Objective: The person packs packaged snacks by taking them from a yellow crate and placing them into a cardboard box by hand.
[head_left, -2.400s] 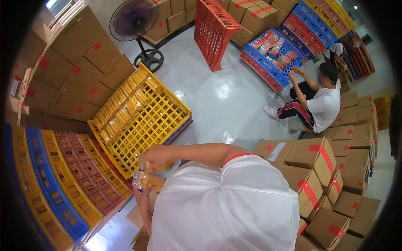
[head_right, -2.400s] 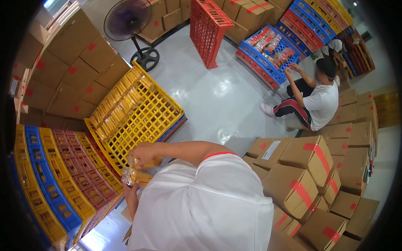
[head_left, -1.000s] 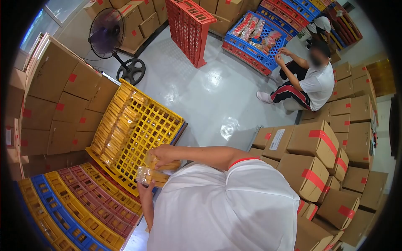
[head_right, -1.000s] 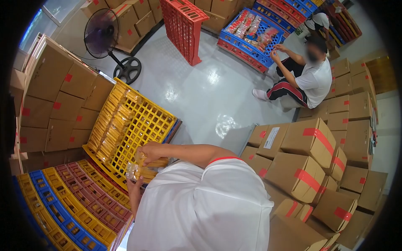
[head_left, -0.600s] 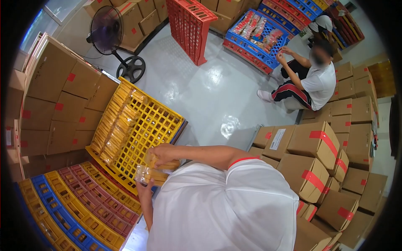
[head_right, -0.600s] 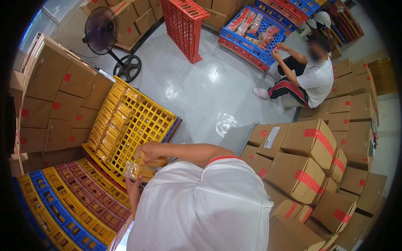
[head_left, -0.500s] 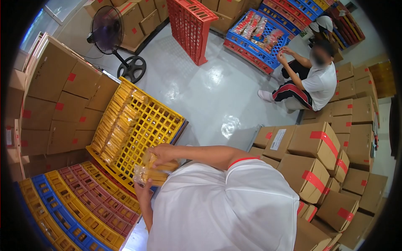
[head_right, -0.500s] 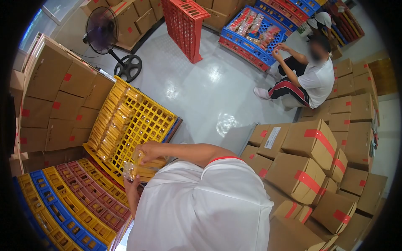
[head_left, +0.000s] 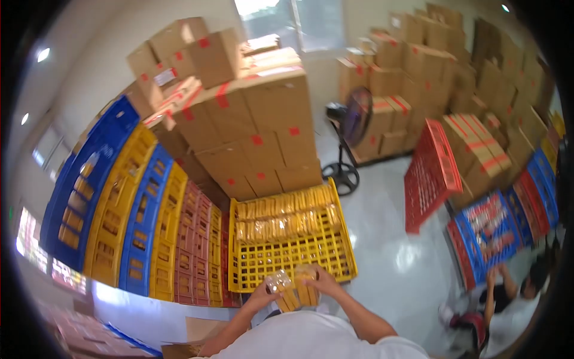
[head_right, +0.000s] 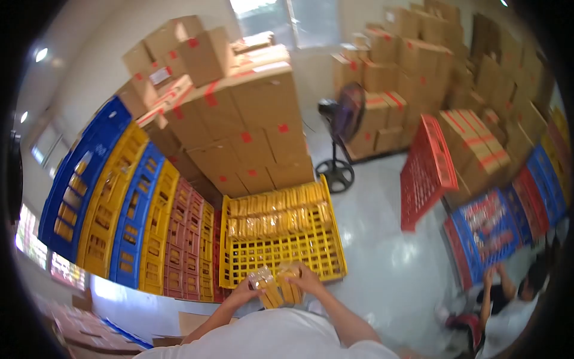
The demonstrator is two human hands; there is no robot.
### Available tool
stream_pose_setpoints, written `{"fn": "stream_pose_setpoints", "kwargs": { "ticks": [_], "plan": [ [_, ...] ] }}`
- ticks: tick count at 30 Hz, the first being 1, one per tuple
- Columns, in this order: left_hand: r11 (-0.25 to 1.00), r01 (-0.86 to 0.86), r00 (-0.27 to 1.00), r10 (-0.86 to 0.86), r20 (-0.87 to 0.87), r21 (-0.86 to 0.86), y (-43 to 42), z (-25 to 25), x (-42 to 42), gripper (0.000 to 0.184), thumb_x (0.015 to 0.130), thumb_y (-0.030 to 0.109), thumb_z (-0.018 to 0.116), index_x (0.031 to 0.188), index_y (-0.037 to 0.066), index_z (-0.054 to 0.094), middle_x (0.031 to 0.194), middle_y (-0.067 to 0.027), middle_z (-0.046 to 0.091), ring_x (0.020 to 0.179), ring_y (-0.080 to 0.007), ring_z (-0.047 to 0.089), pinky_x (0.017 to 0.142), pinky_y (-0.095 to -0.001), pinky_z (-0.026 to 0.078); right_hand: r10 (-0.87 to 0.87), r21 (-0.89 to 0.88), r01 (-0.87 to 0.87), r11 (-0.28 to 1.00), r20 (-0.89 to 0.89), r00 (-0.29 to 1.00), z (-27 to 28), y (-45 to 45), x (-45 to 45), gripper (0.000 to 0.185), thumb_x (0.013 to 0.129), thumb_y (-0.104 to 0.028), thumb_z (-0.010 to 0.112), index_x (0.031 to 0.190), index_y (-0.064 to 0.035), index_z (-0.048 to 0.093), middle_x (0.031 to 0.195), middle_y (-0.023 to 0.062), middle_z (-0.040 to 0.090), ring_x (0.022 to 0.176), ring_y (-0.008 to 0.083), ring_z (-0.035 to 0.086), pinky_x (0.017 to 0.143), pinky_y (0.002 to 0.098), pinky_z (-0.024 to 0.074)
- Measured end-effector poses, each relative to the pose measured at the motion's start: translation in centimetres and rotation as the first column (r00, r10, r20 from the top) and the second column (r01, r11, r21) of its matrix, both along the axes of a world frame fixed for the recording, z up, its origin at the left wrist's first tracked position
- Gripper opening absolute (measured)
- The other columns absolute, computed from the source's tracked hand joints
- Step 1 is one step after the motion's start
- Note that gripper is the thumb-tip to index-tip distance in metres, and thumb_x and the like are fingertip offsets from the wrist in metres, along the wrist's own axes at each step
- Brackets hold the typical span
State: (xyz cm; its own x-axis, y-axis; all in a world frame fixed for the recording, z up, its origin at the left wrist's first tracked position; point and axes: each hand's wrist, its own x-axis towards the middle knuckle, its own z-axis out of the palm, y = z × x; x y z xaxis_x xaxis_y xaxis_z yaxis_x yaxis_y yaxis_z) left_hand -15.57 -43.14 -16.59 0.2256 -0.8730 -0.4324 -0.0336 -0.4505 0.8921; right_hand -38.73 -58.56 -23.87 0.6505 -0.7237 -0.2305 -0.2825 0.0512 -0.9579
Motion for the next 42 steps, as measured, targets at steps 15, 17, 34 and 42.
{"fn": "stream_pose_setpoints", "kwargs": {
  "ticks": [15,17,34,42],
  "plan": [
    [0.991,0.033,0.999,-0.031,0.012,-0.127,1.5,0.6,0.6,0.078,0.087,0.027,0.081,0.150,0.005,0.041,0.137,-0.0101,0.058,0.123,-0.0199,0.055,0.102,-0.0353,0.048,0.186,0.136,-0.196,0.971,0.083,0.979,3.5,-1.7,3.0,0.059,0.082,-0.018,0.084,0.133,-0.0039,0.057,0.120,0.0099,0.067,0.106,0.0201,0.064,0.092,0.0336,0.0516],
    [0.996,0.003,0.999,-0.007,-0.044,-0.086,1.9,0.9,1.1,0.076,0.087,0.026,0.081,0.149,0.006,0.041,0.135,-0.0100,0.058,0.121,-0.0193,0.055,0.100,-0.0345,0.050,0.205,0.135,-0.212,0.968,0.062,0.977,2.8,-2.1,2.8,0.059,0.084,-0.010,0.078,0.137,-0.0020,0.054,0.127,0.0145,0.063,0.116,0.0253,0.061,0.099,0.0370,0.0496],
    [0.991,-0.131,0.946,0.127,-0.297,0.007,1.6,2.4,-2.2,0.059,0.094,0.008,0.071,0.146,0.006,0.044,0.125,-0.0109,0.065,0.107,-0.0207,0.067,0.080,-0.0347,0.059,0.374,-0.182,-0.353,0.918,0.099,0.922,4.2,-2.5,3.1,0.064,0.076,-0.032,0.087,0.133,-0.0111,0.065,0.128,0.0130,0.069,0.117,0.0268,0.064,0.099,0.0384,0.0512],
    [0.988,0.001,1.000,0.001,-0.018,0.153,-2.1,5.1,-5.1,0.059,0.094,0.009,0.071,0.147,0.002,0.045,0.135,-0.0153,0.058,0.112,-0.0234,0.063,0.087,-0.0355,0.058,0.066,0.100,-0.078,0.992,0.121,0.990,5.1,-0.2,-3.1,0.061,0.074,-0.031,0.088,0.129,-0.0128,0.069,0.121,0.0133,0.071,0.109,0.0280,0.067,0.090,0.0382,0.0543]
  ]
}}
